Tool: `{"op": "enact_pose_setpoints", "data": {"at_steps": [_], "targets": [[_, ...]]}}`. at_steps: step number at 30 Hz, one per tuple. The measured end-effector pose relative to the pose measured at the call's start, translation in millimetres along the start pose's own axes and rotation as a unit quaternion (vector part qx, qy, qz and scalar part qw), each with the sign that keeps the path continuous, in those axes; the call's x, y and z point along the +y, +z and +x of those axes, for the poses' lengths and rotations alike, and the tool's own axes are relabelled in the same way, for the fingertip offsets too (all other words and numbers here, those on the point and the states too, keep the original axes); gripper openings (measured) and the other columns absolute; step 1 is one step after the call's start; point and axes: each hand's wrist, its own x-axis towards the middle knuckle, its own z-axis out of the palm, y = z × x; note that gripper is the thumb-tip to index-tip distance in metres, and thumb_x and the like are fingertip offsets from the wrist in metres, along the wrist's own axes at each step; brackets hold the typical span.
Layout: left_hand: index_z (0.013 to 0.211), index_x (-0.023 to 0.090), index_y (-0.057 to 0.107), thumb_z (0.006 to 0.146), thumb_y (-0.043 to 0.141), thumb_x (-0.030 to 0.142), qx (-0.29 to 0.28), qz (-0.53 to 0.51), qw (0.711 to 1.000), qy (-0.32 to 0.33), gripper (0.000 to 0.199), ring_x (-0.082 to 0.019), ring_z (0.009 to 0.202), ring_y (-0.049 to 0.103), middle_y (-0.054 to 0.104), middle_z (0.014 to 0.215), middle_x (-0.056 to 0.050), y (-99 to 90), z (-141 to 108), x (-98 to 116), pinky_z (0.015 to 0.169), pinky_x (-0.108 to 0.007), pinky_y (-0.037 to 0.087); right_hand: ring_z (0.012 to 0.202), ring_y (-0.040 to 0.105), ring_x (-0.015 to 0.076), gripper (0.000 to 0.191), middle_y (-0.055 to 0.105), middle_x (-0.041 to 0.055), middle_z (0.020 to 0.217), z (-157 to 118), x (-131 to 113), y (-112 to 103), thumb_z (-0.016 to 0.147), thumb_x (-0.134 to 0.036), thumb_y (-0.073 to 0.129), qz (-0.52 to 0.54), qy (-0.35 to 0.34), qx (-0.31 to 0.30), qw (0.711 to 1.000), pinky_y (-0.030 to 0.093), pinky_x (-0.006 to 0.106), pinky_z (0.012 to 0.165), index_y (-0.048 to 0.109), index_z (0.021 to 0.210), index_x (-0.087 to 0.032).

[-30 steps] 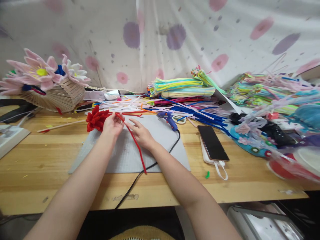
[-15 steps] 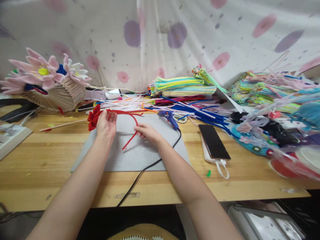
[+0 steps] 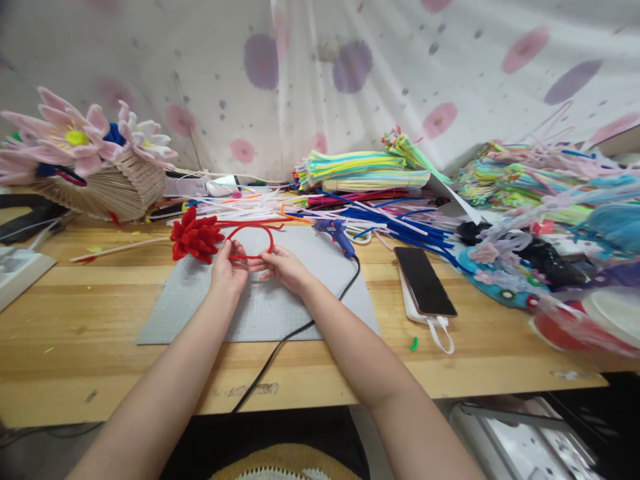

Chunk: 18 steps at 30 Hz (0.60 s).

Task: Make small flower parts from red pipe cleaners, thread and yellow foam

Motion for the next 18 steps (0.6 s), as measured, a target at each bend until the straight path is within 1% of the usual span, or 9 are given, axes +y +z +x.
{"op": "enact_pose_setpoints", "data": {"at_steps": [2,4,6,8,11,13,15,16,18], "targets": [[0.072,0.015,0.050,0.084,0.047,0.010,0.009,-0.042,0.999,-0.031,0.012,0.002,0.048,0.050,0.053,0.061,0.004,1.7,-0.2,6.2,0.046,-0.006,0.037,0.064,0.066,0.0128,0.010,0.069,0.0046,0.073,-1.3,2.2,3.7,0.079,-0.016,0.056,-0.003,0.032,-0.021,0.999,0.049,0.019,0.048,0.046,0.078,-0.016],[0.073,0.014,0.050,0.084,0.047,0.011,0.001,-0.064,0.997,-0.045,0.012,0.002,0.044,0.045,0.052,0.060,0.004,2.9,-0.8,10.6,0.039,-0.006,0.030,0.066,0.067,0.0129,0.008,0.069,0.0050,0.073,-1.6,2.4,5.6,0.079,-0.013,0.055,-0.010,0.048,-0.032,0.998,0.051,0.019,0.050,0.047,0.078,-0.015],[0.074,0.015,0.050,0.082,0.050,0.012,-0.009,-0.051,0.998,-0.023,0.009,0.002,0.042,0.044,0.053,0.062,0.005,3.2,-0.6,12.7,0.036,-0.007,0.027,0.066,0.067,0.0129,0.008,0.070,0.0053,0.074,-1.3,-0.2,4.4,0.079,-0.012,0.055,-0.017,0.050,-0.043,0.998,0.051,0.019,0.050,0.048,0.078,-0.015],[0.074,0.017,0.050,0.078,0.056,0.012,-0.012,-0.014,0.999,0.034,0.008,0.000,0.042,0.046,0.056,0.064,0.005,2.4,1.3,13.8,0.034,-0.010,0.027,0.060,0.065,0.0108,0.007,0.069,0.0034,0.070,-0.8,-5.8,-0.6,0.079,-0.012,0.055,-0.016,0.036,-0.029,0.999,0.048,0.016,0.047,0.049,0.077,-0.015],[0.074,0.018,0.051,0.072,0.061,0.012,-0.012,0.032,0.994,0.100,0.012,-0.002,0.044,0.049,0.059,0.065,0.005,-0.6,6.3,14.8,0.038,-0.013,0.033,0.049,0.059,0.0066,0.007,0.066,-0.0007,0.062,-0.3,-14.4,-11.8,0.080,-0.010,0.053,0.003,0.000,0.024,1.000,0.042,0.013,0.041,0.049,0.075,-0.016],[0.073,0.018,0.051,0.071,0.061,0.012,-0.016,0.031,0.995,0.093,0.012,-0.004,0.049,0.053,0.060,0.064,0.005,-2.5,7.5,13.5,0.050,-0.015,0.043,0.051,0.060,0.0066,0.008,0.067,0.0001,0.064,-0.2,-15.7,-16.0,0.080,-0.010,0.051,0.008,-0.006,0.039,0.999,0.042,0.013,0.042,0.049,0.075,-0.016],[0.071,0.017,0.050,0.070,0.061,0.012,-0.033,0.013,0.997,0.068,0.012,-0.006,0.058,0.058,0.060,0.064,0.004,-2.9,4.3,8.8,0.064,-0.020,0.049,0.056,0.062,0.0081,0.007,0.068,0.0022,0.070,-0.2,-11.9,-14.4,0.080,-0.011,0.052,0.004,0.001,0.029,1.000,0.044,0.014,0.045,0.048,0.077,-0.016],[0.071,0.017,0.050,0.069,0.062,0.012,-0.040,0.007,0.998,0.055,0.013,-0.006,0.061,0.059,0.059,0.064,0.004,-2.4,1.2,5.3,0.068,-0.022,0.049,0.059,0.064,0.0091,0.006,0.069,0.0030,0.072,-0.2,-8.8,-11.6,0.080,-0.013,0.053,0.001,0.008,0.014,1.000,0.045,0.015,0.047,0.048,0.077,-0.016],[0.071,0.017,0.049,0.067,0.064,0.013,-0.052,0.022,0.998,0.035,0.016,-0.005,0.055,0.056,0.058,0.064,0.004,-0.7,-6.4,-2.7,0.060,-0.019,0.047,0.064,0.064,0.0103,0.009,0.069,0.0035,0.075,-0.8,-2.9,-4.4,0.078,-0.017,0.057,-0.012,0.023,-0.028,0.999,0.047,0.017,0.050,0.048,0.078,-0.016]]}}
